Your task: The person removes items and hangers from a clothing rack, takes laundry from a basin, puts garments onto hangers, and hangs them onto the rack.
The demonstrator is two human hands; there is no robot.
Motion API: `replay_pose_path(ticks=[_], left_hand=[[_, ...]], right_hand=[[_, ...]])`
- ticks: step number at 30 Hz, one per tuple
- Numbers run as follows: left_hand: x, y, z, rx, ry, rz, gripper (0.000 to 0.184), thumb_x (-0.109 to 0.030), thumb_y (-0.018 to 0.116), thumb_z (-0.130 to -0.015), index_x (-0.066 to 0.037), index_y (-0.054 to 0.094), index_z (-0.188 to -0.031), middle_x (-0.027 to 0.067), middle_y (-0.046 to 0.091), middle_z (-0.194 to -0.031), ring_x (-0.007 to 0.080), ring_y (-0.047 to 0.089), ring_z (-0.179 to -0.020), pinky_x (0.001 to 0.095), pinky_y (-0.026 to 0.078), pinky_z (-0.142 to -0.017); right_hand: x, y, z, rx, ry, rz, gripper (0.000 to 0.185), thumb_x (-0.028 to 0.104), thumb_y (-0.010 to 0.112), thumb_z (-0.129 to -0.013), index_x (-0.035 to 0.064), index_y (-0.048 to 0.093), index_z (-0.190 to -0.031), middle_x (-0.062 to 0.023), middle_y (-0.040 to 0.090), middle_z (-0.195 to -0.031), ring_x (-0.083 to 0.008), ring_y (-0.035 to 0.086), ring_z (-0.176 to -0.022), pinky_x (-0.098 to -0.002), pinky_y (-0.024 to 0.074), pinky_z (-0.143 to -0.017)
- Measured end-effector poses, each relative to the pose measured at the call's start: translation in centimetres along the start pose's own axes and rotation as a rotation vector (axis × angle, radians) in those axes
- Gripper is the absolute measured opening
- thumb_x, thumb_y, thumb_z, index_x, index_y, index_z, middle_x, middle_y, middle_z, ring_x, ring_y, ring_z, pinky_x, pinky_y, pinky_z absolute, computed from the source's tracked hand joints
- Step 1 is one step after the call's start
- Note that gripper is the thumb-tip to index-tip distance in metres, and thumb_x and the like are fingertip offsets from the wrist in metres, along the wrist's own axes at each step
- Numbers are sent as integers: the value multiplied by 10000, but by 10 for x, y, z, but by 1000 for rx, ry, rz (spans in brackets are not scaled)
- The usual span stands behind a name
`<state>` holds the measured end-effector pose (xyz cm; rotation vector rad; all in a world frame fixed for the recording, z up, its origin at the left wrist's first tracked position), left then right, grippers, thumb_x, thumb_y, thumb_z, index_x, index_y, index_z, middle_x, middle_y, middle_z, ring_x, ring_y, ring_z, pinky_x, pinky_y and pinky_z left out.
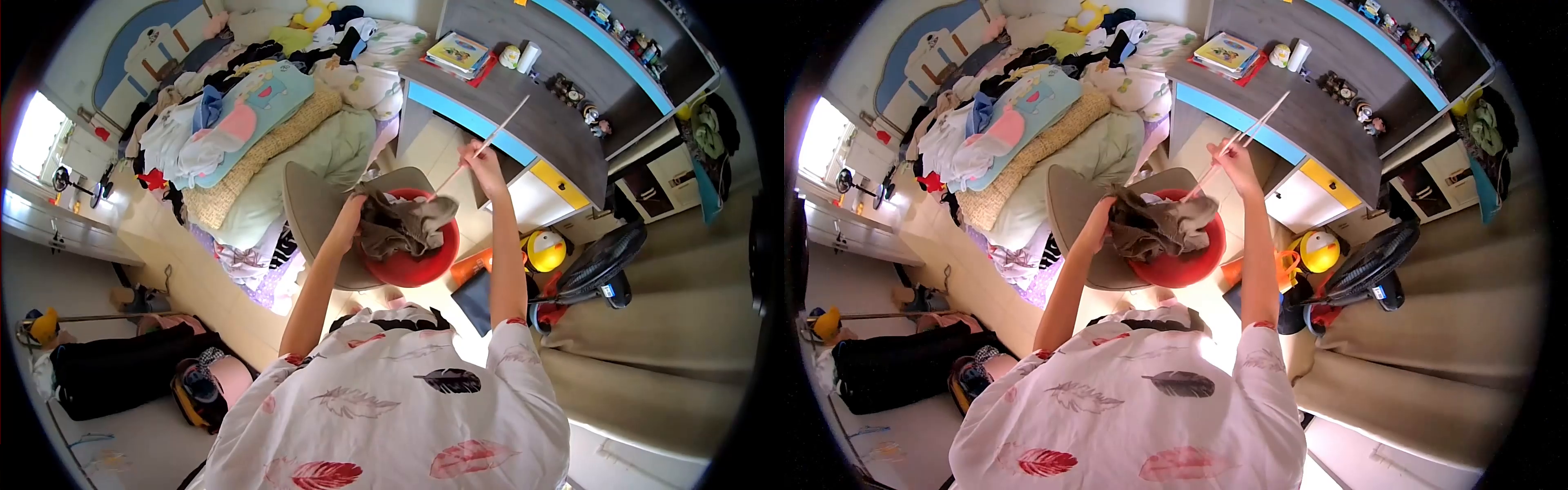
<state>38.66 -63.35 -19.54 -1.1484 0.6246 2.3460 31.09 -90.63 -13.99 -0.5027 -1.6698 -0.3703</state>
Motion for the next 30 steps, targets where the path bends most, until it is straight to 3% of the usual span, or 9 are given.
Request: replay_pose_path(ticks=[6,8,10,14,18,22,25,28,30], left_hand=[[4,11,-26,44,297,-359,389,-216,561,-719,-23,480,-1046,92,562,-920,191,535,-815,285,414,-719],[9,9,-31,-33,242,-546,407,-238,567,-719,39,468,-1000,128,557,-898,209,537,-816,298,418,-728],[9,6,-32,-37,248,-580,439,-262,570,-721,60,454,-997,149,557,-894,224,543,-826,304,419,-733],[6,-6,-31,-131,249,-520,533,-327,575,-732,104,405,-995,215,556,-878,258,553,-854,316,417,-746],[12,-15,-40,-157,270,-538,557,-357,583,-731,89,388,-1003,252,554,-889,311,560,-852,347,422,-742],[-4,13,-24,-110,397,-772,522,-346,602,-711,46,407,-994,276,549,-912,378,548,-857,393,424,-749],[-21,51,8,4,521,-944,516,-323,635,-674,21,420,-992,247,558,-895,378,547,-855,400,430,-748],[-23,75,22,140,580,-1054,536,-267,687,-635,8,447,-1028,194,544,-938,330,533,-892,346,419,-785],[-41,88,44,260,826,-904,528,-237,686,-634,0,451,-1043,186,486,-990,327,503,-907,331,417,-780]], right_hand=[[72,-11,39,1,37,252,185,168,472,-839,33,506,-959,15,451,-638,-62,415,-569,-199,347,-539],[100,-22,66,-225,-81,408,270,232,426,-888,88,449,-1116,41,347,-616,-40,300,-492,-177,262,-448],[109,-14,99,-73,143,295,338,218,385,-901,86,389,-1212,49,324,-593,-40,287,-487,-181,236,-436],[94,1,161,216,421,239,289,228,369,-905,65,480,-1116,8,432,-612,-57,383,-536,-192,334,-503],[93,17,187,226,389,391,258,223,400,-891,57,544,-1026,-30,502,-653,-119,442,-556,-232,386,-543],[84,52,179,253,249,554,247,207,426,-870,33,564,-976,-133,567,-742,-293,524,-631,-348,431,-637],[52,78,170,69,221,634,251,210,426,-862,16,567,-933,-183,584,-770,-359,558,-710,-388,435,-648],[17,90,171,-101,187,800,242,184,464,-849,-3,584,-945,-155,578,-675,-240,561,-634,-303,427,-591],[22,81,173,-333,99,532,238,180,466,-848,-10,596,-907,-127,576,-626,-219,556,-578,-316,427,-561]])
Point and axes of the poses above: each hand's wrist, its own z-axis away from the middle knuckle, its own y-axis out of the palm, x = y × z, the point moved 8 cm from there along -z, towards the middle knuckle
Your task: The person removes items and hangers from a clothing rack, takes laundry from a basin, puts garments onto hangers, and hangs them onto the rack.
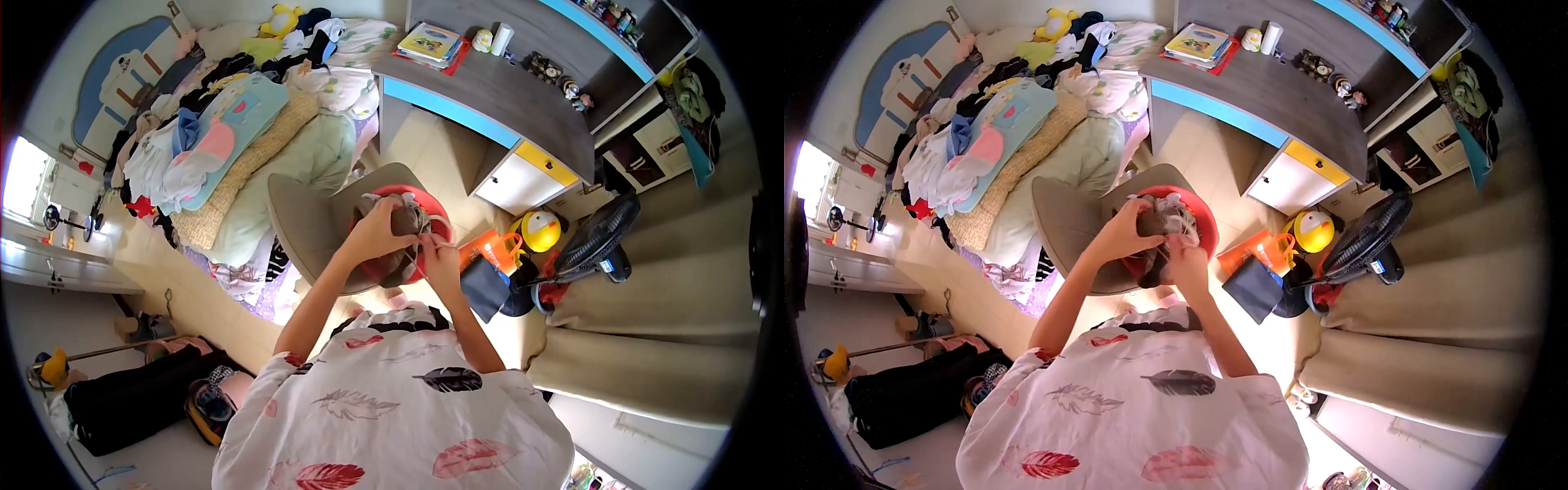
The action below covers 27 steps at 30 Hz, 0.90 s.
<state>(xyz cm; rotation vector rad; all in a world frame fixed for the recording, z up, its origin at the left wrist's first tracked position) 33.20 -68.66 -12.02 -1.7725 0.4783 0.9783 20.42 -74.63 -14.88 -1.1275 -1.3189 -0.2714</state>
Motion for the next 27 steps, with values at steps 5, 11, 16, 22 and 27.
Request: replay_pose_path(ticks=[5,11,16,22,27], left_hand=[[-48,-4,13,98,359,-445,474,-128,681,-602,-93,500,-1038,98,409,-971,267,421,-952,407,319,-880],[-41,11,-9,68,559,-469,293,-126,605,-687,-98,519,-966,62,498,-886,258,487,-882,366,388,-804],[-35,5,-29,45,400,-287,241,-164,586,-744,-52,524,-949,101,558,-856,282,543,-751,365,441,-674],[-78,-52,-51,-312,391,-70,184,-179,610,-757,-44,563,-874,131,549,-705,274,535,-567,323,419,-511],[-137,-103,-55,-466,420,169,274,-55,625,-758,-8,529,-1011,101,602,-845,96,574,-727,219,448,-676]], right_hand=[[-16,-37,7,53,277,-587,214,-19,438,-790,-23,628,-887,15,543,-656,-34,410,-547,-156,317,-501],[12,-65,3,213,50,-565,158,-37,499,-722,-36,585,-855,-33,532,-636,-85,488,-544,-187,369,-477],[119,-157,10,-599,-461,450,230,-55,474,-682,4,508,-902,-143,544,-879,-276,521,-771,-325,421,-736],[59,-134,10,-384,-540,179,257,-10,433,-662,-9,541,-895,-154,549,-872,-314,509,-801,-392,395,-780],[74,-87,-17,-159,-670,445,381,160,599,-684,44,508,-1036,-90,530,-999,-275,453,-945,-506,219,-938]])
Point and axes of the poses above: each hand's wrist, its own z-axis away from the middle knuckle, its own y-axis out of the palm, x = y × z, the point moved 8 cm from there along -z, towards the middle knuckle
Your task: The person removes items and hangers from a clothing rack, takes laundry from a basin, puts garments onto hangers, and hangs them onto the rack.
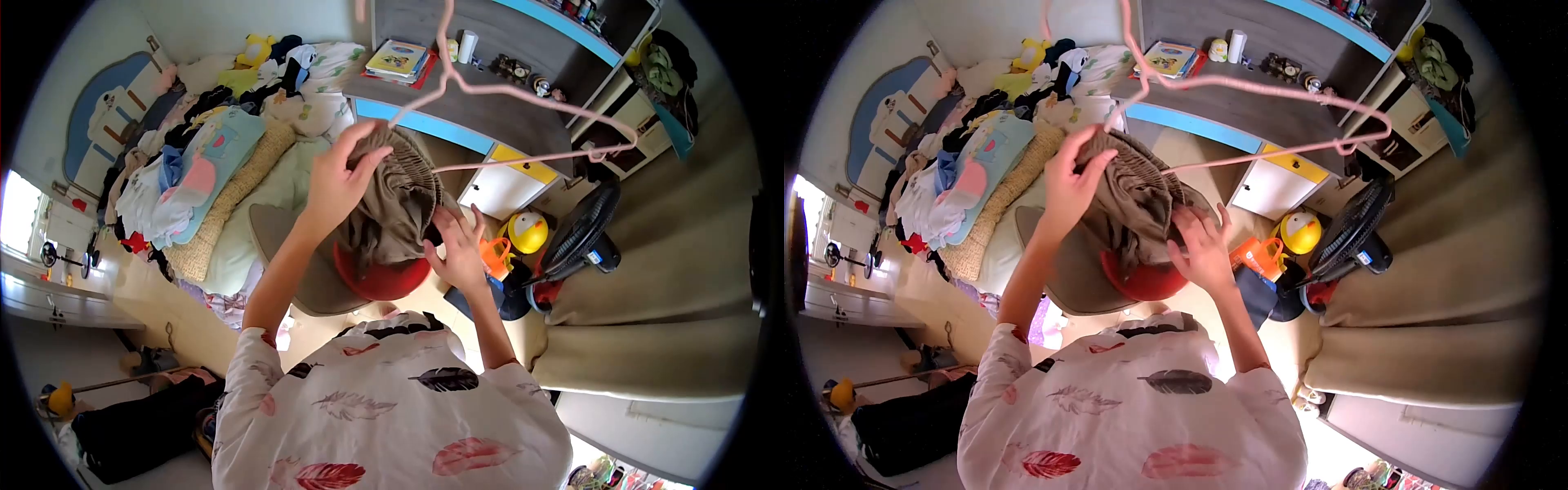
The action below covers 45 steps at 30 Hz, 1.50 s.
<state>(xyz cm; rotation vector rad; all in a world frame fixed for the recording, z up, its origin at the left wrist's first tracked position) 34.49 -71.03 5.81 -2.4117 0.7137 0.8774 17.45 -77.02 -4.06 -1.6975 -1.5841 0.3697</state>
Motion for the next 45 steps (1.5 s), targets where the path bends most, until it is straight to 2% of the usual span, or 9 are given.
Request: replay_pose_path(ticks=[7,9,11,15,23,31,42,43,45], left_hand=[[-10,-27,-26,-125,-35,219,308,-24,600,-774,29,499,-1060,52,573,-900,72,518,-801,192,411,-724],[-9,-31,-15,-135,-11,141,310,-23,597,-776,29,497,-1064,54,577,-901,76,519,-802,195,411,-725],[-8,-36,7,-139,10,61,312,-22,594,-777,28,494,-1069,56,581,-902,79,519,-802,198,410,-726],[-4,-48,52,-98,-180,-60,320,-28,601,-763,23,508,-1065,81,592,-914,92,529,-788,213,417,-712],[-67,-68,97,-54,-72,-525,358,-5,644,-688,11,543,-1031,130,619,-810,212,601,-656,244,451,-617],[-117,-67,142,78,-395,-455,387,-2,637,-703,-43,547,-1078,95,624,-792,91,561,-611,210,440,-607],[-237,-62,257,124,-710,-450,463,-63,661,-692,-77,518,-1132,128,587,-714,246,504,-518,254,415,-537],[-252,-66,262,101,-729,-499,463,-96,658,-704,-85,508,-1142,122,583,-702,264,517,-539,265,418,-542],[-264,-74,288,30,-670,-457,418,-130,630,-749,-65,495,-1139,97,561,-665,200,559,-587,266,417,-550]], right_hand=[[-32,-38,-13,8,-108,189,210,251,586,-663,50,599,-722,-43,517,-804,-231,432,-858,-467,250,-892],[-67,-79,-5,-279,64,119,195,257,567,-715,63,585,-729,-29,508,-832,-211,434,-838,-413,278,-849],[-106,-114,3,-613,94,-13,378,273,417,-823,38,546,-556,-27,525,-684,-192,435,-829,-372,248,-781],[-101,-170,-16,-652,3,86,548,250,241,-904,55,473,-447,-7,491,-510,-166,451,-697,-309,260,-764],[-58,-244,-48,-786,-253,-39,465,206,312,-870,11,533,-510,8,395,-379,-156,403,-614,-299,271,-705],[-52,-252,-65,-678,-174,-351,470,164,341,-839,30,340,-389,-47,410,-405,-186,374,-647,-311,286,-680],[38,-250,-59,-528,-363,-841,477,283,340,-841,129,247,-399,8,234,-403,-182,312,-551,-412,318,-686],[62,-243,-66,-207,-684,-945,446,269,393,-797,137,233,-401,21,278,-399,-162,288,-516,-383,324,-617],[98,-216,-65,73,-513,-1465,418,228,450,-751,139,243,-399,30,344,-405,-147,286,-495,-336,309,-533]])
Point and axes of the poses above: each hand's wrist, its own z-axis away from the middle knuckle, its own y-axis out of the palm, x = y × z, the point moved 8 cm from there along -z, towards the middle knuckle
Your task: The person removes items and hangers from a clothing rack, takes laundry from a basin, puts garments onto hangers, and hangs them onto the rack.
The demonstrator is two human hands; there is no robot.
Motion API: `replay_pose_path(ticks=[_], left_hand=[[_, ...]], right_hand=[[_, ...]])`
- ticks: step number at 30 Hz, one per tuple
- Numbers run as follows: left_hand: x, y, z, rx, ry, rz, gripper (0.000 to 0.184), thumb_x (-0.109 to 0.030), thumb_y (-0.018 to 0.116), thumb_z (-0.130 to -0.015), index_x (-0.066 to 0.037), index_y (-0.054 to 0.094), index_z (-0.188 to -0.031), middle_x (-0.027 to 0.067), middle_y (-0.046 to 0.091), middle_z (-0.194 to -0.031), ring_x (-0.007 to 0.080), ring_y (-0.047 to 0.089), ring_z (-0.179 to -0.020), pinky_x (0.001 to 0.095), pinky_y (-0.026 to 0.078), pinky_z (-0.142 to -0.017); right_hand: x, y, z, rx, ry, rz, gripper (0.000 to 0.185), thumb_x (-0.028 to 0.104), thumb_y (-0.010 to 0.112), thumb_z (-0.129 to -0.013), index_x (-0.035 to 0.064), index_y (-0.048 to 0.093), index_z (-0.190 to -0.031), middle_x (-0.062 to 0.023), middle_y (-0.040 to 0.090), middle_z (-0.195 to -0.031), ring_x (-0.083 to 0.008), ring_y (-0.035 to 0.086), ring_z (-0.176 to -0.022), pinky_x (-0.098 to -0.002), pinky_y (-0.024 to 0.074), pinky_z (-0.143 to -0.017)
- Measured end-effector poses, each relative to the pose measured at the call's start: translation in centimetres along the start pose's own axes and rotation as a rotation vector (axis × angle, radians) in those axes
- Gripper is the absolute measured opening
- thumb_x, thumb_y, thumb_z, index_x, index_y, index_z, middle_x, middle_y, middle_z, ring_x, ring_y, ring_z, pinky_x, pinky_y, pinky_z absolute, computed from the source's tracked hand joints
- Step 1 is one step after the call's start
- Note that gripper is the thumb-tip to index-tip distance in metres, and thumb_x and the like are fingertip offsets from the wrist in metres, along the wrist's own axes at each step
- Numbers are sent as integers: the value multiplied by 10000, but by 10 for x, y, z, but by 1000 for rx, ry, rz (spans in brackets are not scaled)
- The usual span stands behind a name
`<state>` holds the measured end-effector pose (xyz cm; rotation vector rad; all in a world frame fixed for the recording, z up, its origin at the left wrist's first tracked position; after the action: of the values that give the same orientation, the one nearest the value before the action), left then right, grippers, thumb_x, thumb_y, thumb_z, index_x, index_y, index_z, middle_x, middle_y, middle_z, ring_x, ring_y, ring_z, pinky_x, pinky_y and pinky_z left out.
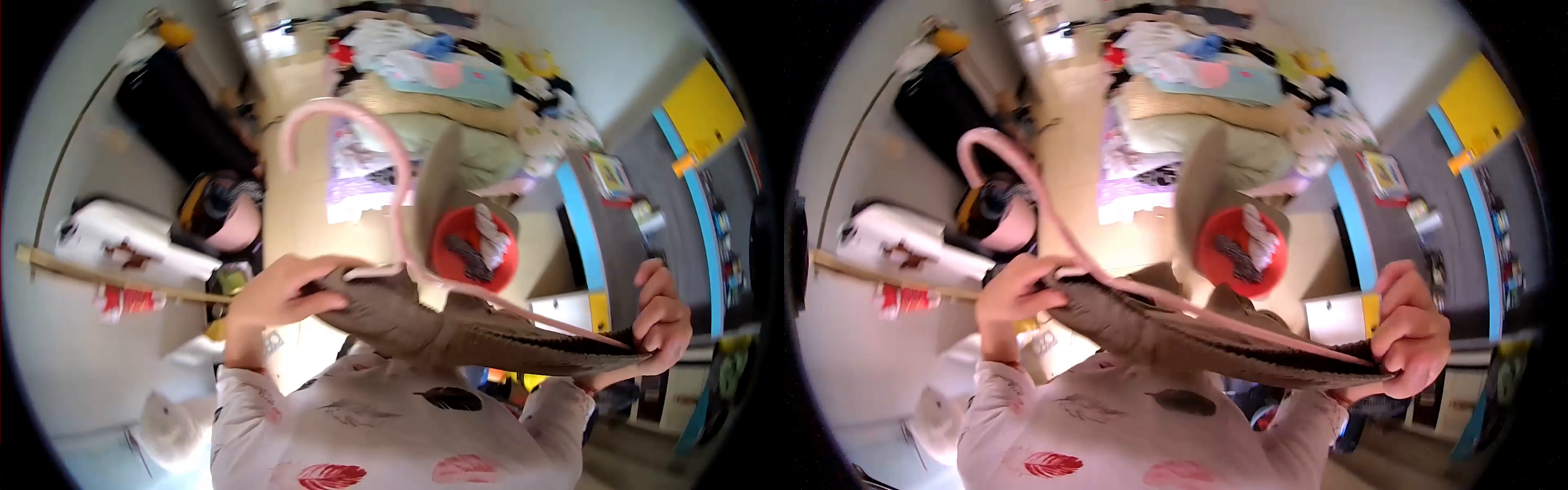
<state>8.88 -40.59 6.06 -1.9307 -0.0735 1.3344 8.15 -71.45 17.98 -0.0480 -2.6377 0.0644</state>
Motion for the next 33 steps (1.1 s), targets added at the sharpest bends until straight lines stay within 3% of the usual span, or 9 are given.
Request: replay_pose_path(ticks=[4,11,14,16,20,23,25,29,33], left_hand=[[19,-10,60,-519,28,182,301,-123,566,-804,-4,514,-1075,92,601,-829,146,567,-747,256,431,-690],[38,-11,179,-880,-122,213,267,-137,517,-844,27,496,-1054,61,530,-737,98,477,-670,222,398,-641],[44,-14,214,-1057,-157,207,271,-128,522,-840,31,494,-1057,57,542,-746,95,485,-674,222,402,-645],[40,-17,228,-1094,-187,143,265,-116,530,-831,19,504,-1057,63,548,-757,95,489,-669,221,406,-641],[53,-32,241,-1211,-273,6,244,-88,570,-791,-3,544,-1018,89,593,-765,135,548,-652,234,434,-629],[76,-50,242,-1257,-266,-54,258,-84,596,-770,-1,549,-1010,112,597,-810,139,560,-710,240,435,-661],[88,-75,242,-1273,-199,-75,277,-93,617,-755,1,549,-1007,140,590,-865,155,565,-764,242,430,-694],[149,-126,244,-1170,-283,-416,296,-204,572,-778,-35,562,-1020,102,540,-995,285,453,-994,361,300,-902],[256,-139,269,-1370,-607,-468,483,-266,443,-873,-43,291,-1274,234,306,-1248,360,295,-1157,375,226,-979]], right_hand=[[2,96,2,863,126,-698,435,195,436,-812,84,375,-396,-8,486,-488,-181,373,-543,-327,433,-541],[-3,218,45,869,603,-907,312,102,502,-733,22,407,-447,-46,440,-544,-208,419,-635,-345,433,-647],[3,257,63,1093,563,-834,317,97,527,-735,21,387,-460,-65,446,-642,-183,442,-656,-321,422,-651],[11,275,78,1357,647,-768,173,11,598,-718,38,429,-695,-96,453,-889,-124,480,-723,-239,395,-638],[17,308,111,1647,919,-818,498,14,569,-767,109,301,-1175,-121,477,-1002,-75,455,-661,-200,374,-601],[4,329,107,1688,987,-681,536,32,502,-821,79,249,-1291,-81,512,-856,-35,403,-561,-157,334,-524],[-18,347,97,1517,1110,-679,355,67,419,-870,-35,401,-1209,-6,437,-600,-10,292,-442,-145,215,-407],[-50,393,67,1331,1123,-740,339,54,402,-863,-55,425,-1183,24,361,-567,-16,290,-427,-156,210,-402],[-73,456,41,1439,1095,-762,351,68,386,-877,-43,390,-1209,20,353,-616,-28,284,-448,-162,213,-408]])
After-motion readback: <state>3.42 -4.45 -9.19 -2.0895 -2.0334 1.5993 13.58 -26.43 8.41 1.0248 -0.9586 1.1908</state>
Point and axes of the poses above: each hand's wrist, its own z-axis away from the middle knuckle, its own y-axis out of the palm, x = y × z, the point moved 8 cm from there along -z, towards the middle knuckle
